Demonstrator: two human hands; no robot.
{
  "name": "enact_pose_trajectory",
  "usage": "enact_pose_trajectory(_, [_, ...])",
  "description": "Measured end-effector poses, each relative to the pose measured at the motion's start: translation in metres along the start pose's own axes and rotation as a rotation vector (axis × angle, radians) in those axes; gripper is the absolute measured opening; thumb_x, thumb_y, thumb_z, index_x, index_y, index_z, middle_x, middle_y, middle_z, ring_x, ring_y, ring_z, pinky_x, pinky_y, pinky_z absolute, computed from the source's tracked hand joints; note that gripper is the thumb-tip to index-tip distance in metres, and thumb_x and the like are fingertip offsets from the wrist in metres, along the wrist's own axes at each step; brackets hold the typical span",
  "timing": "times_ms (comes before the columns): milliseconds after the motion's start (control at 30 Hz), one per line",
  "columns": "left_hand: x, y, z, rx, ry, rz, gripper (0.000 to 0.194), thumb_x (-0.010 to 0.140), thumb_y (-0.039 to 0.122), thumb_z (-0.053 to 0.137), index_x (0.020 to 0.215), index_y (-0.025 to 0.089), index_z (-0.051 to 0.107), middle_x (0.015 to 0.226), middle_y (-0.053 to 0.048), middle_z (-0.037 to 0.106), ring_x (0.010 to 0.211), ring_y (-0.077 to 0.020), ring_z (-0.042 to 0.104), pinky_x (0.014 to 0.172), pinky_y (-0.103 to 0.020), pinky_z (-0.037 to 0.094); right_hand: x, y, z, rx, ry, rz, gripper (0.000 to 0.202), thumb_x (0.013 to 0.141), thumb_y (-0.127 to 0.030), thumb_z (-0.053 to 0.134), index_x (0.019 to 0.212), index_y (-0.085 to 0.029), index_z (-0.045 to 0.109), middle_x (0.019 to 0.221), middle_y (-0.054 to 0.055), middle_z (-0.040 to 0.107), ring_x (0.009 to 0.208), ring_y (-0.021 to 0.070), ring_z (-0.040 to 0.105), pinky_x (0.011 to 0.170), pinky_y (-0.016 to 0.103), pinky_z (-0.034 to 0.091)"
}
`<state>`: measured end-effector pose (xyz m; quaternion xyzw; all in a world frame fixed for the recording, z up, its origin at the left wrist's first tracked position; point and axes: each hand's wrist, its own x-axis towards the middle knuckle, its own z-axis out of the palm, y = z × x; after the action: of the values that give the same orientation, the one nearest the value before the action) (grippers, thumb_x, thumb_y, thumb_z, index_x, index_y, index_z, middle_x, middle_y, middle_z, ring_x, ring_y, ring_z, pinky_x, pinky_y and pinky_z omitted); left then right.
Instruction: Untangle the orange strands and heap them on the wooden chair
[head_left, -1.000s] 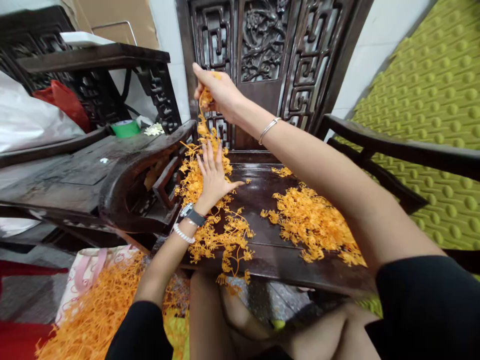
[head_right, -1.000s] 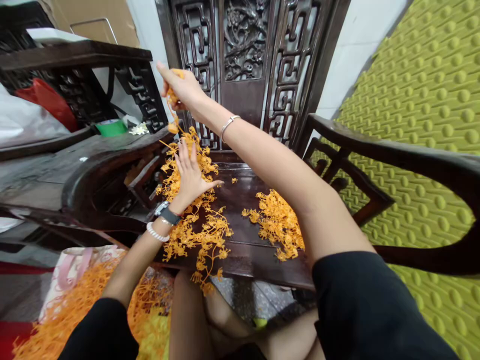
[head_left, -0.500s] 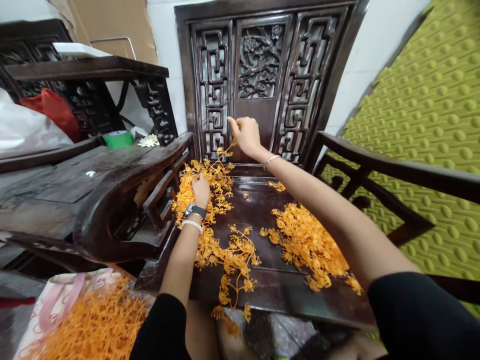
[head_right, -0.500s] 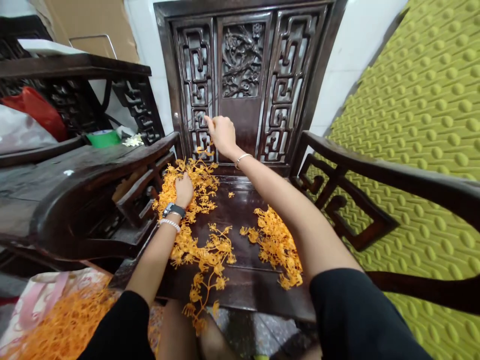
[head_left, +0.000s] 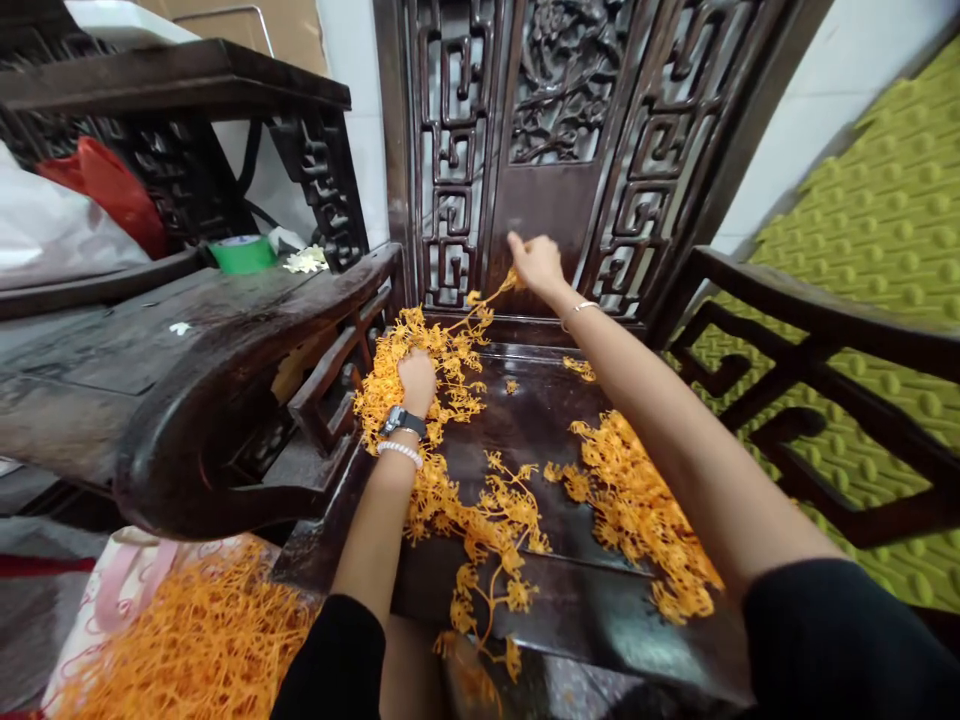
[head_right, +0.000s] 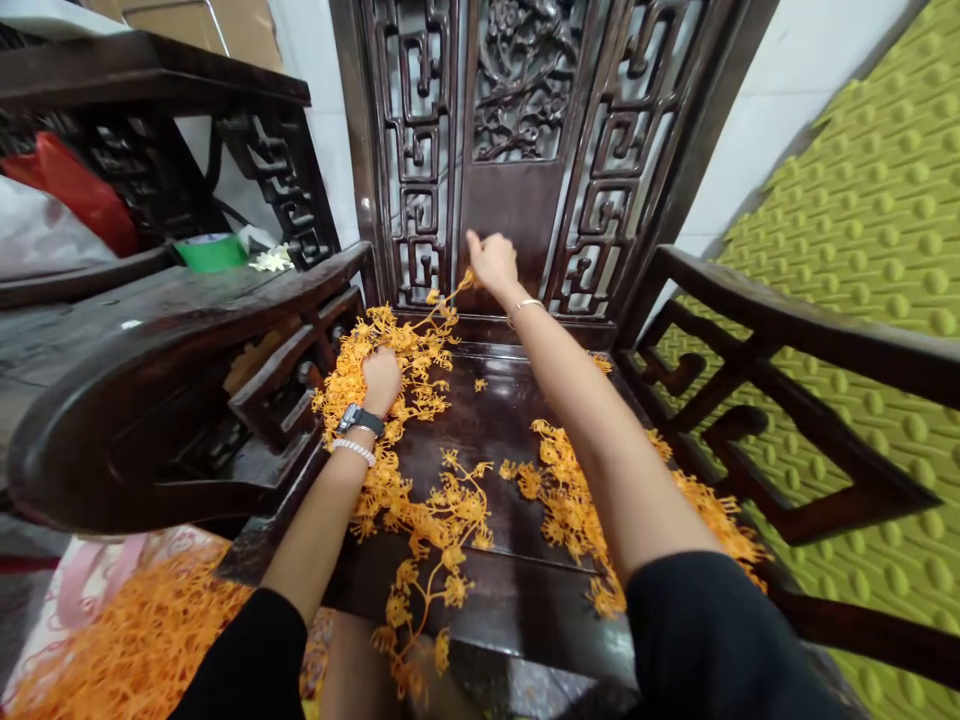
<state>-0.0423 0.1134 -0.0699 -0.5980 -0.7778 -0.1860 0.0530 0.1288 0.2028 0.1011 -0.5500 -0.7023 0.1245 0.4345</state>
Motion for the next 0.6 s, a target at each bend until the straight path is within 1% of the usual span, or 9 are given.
enact_pose_trajectory(67, [0.002,-0.003,0.002,-0.024,-0.006,-0.046,0.046,0.088,0.001,0.022,0.116,-0.004,0.058,0.114,-0.026,0.055,0.104,-0.0320,0.057,0.087,-0.039,0.042,-0.019,0.014,0.008,0.051,-0.245,0.080,0.048,0.095,-0.040,0.050,0.056,-0.011,0.051,0.057,0.010,0.051,0.063,0.0195,0.057,0.068,0.035,0.048])
enact_pose_trajectory(133, [0.004,-0.005,0.005,-0.049,-0.006,-0.080,0.044,0.088,0.001,0.024,0.118,-0.003,0.057,0.117,-0.026,0.054,0.103,-0.0304,0.058,0.086,-0.037,0.043,-0.041,0.033,0.017,0.069,-0.358,0.135,0.046,0.093,-0.037,0.053,0.055,-0.012,0.050,0.051,0.008,0.051,0.048,0.0154,0.050,0.053,0.030,0.045])
enact_pose_trajectory(200, [0.004,-0.005,0.006,-0.070,-0.005,-0.105,0.044,0.088,0.001,0.025,0.119,-0.003,0.056,0.118,-0.027,0.053,0.102,-0.0297,0.059,0.084,-0.037,0.043,-0.058,0.054,0.023,0.057,-0.335,0.195,0.043,0.093,-0.031,0.053,0.055,-0.013,0.046,0.046,0.004,0.047,0.042,0.0126,0.045,0.047,0.026,0.041])
enact_pose_trajectory(267, [0.003,-0.004,0.007,-0.080,0.003,-0.118,0.043,0.088,0.002,0.025,0.120,-0.003,0.055,0.118,-0.028,0.053,0.100,-0.0297,0.060,0.083,-0.037,0.044,-0.064,0.071,0.023,0.010,-0.214,0.237,0.044,0.095,-0.026,0.049,0.053,-0.015,0.041,0.042,0.001,0.040,0.042,0.0110,0.040,0.048,0.025,0.040])
enact_pose_trajectory(333, [0.001,-0.002,0.007,-0.075,0.018,-0.110,0.042,0.090,0.003,0.026,0.121,-0.002,0.054,0.118,-0.027,0.053,0.103,-0.0303,0.059,0.085,-0.037,0.043,-0.059,0.079,0.015,-0.052,-0.071,0.229,0.046,0.096,-0.026,0.047,0.051,-0.016,0.038,0.043,0.001,0.035,0.046,0.0108,0.038,0.056,0.026,0.042])
enact_pose_trajectory(400, [-0.002,0.000,0.007,-0.058,0.031,-0.086,0.042,0.091,0.005,0.026,0.121,0.000,0.055,0.119,-0.025,0.054,0.107,-0.0314,0.056,0.090,-0.038,0.041,-0.048,0.074,0.003,-0.101,0.035,0.169,0.047,0.095,-0.030,0.048,0.051,-0.016,0.039,0.049,0.002,0.036,0.054,0.0123,0.042,0.070,0.030,0.043])
enact_pose_trajectory(467, [-0.004,0.001,0.007,-0.036,0.036,-0.068,0.042,0.092,0.006,0.024,0.121,0.001,0.055,0.119,-0.025,0.054,0.110,-0.0323,0.054,0.093,-0.039,0.039,-0.034,0.056,-0.009,-0.137,0.111,0.064,0.046,0.095,-0.037,0.049,0.055,-0.015,0.042,0.057,0.004,0.043,0.066,0.0150,0.048,0.081,0.033,0.042])
enact_pose_trajectory(567, [-0.006,0.001,0.007,-0.001,0.040,-0.067,0.045,0.093,0.006,0.021,0.125,0.001,0.052,0.119,-0.025,0.054,0.111,-0.0322,0.053,0.093,-0.039,0.039,-0.017,0.012,-0.017,-0.213,0.201,-0.126,0.046,0.095,-0.047,0.047,0.062,-0.015,0.048,0.067,0.008,0.051,0.076,0.0190,0.053,0.082,0.035,0.041])
enact_pose_trajectory(600, [-0.006,0.001,0.007,0.009,0.042,-0.069,0.046,0.093,0.006,0.021,0.127,0.001,0.051,0.119,-0.025,0.055,0.111,-0.0317,0.053,0.093,-0.039,0.039,-0.012,-0.002,-0.017,-0.234,0.228,-0.147,0.047,0.094,-0.050,0.047,0.063,-0.015,0.049,0.068,0.008,0.052,0.075,0.0194,0.054,0.080,0.034,0.042])
